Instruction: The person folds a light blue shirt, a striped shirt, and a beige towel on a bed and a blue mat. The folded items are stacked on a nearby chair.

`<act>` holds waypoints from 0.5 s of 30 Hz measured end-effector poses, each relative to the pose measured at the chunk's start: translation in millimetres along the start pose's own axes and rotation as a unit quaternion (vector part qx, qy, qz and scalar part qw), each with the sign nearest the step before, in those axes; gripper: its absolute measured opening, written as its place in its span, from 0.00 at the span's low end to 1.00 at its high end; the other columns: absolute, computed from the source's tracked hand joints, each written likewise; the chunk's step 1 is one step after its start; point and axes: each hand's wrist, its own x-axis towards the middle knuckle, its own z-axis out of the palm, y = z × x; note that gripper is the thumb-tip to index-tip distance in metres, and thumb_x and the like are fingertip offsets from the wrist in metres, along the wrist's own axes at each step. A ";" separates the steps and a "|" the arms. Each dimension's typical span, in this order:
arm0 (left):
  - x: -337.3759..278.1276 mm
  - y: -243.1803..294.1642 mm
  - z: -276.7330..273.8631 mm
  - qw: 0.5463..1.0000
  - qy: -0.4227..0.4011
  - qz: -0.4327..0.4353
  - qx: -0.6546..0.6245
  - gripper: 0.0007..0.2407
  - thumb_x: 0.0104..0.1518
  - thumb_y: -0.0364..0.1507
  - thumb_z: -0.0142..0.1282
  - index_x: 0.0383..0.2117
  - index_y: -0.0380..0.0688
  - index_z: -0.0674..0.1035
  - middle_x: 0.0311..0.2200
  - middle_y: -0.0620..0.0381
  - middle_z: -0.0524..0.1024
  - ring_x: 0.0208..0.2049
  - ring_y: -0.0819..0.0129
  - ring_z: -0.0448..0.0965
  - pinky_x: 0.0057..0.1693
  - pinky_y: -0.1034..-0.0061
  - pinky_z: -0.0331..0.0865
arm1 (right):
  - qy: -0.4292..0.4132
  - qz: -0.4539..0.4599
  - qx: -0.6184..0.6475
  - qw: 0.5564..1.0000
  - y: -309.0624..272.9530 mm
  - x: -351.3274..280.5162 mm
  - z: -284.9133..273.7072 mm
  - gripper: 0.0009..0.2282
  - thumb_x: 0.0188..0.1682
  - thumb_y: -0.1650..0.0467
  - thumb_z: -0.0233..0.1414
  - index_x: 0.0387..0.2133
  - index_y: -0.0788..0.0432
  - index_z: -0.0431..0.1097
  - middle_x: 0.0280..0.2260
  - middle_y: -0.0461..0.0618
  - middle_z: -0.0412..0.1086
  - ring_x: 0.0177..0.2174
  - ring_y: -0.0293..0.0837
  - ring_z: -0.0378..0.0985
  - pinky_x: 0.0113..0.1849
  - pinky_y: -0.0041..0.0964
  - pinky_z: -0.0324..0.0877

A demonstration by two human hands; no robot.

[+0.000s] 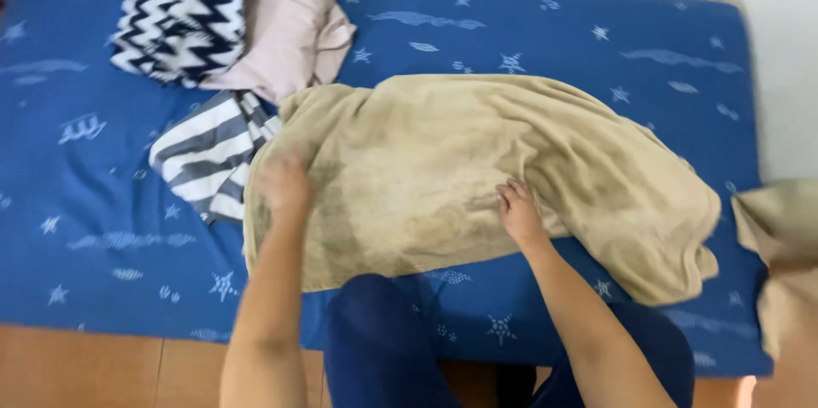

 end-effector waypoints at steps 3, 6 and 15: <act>-3.5 155.5 69.1 0.975 0.004 0.194 -0.110 0.22 0.63 0.29 0.47 0.65 0.48 0.70 0.63 0.38 0.66 0.62 0.44 0.66 0.64 0.48 0.62 | 0.029 0.123 0.044 0.991 0.7 -18.2 -40.5 0.09 0.51 0.70 0.53 0.42 0.58 0.76 0.46 0.60 0.74 0.48 0.62 0.73 0.51 0.51 0.68; -55.9 304.4 -12.8 0.909 -0.201 0.261 -0.256 0.21 0.57 0.33 0.53 0.60 0.63 0.72 0.68 0.47 0.60 0.67 0.50 0.59 0.64 0.49 0.61 | 0.044 0.184 -0.031 0.982 46.3 -48.2 -65.3 0.08 0.50 0.71 0.54 0.39 0.58 0.77 0.43 0.59 0.75 0.46 0.62 0.74 0.52 0.51 0.68; -133.2 372.7 -65.5 0.860 -0.398 0.236 -0.215 0.45 0.48 0.50 0.65 0.72 0.68 0.49 0.75 0.55 0.31 0.75 0.51 0.30 0.62 0.20 0.39 | 0.144 0.305 -0.124 0.933 178.6 -120.3 -130.9 0.15 0.51 0.65 0.56 0.48 0.62 0.74 0.45 0.64 0.74 0.47 0.64 0.73 0.50 0.53 0.67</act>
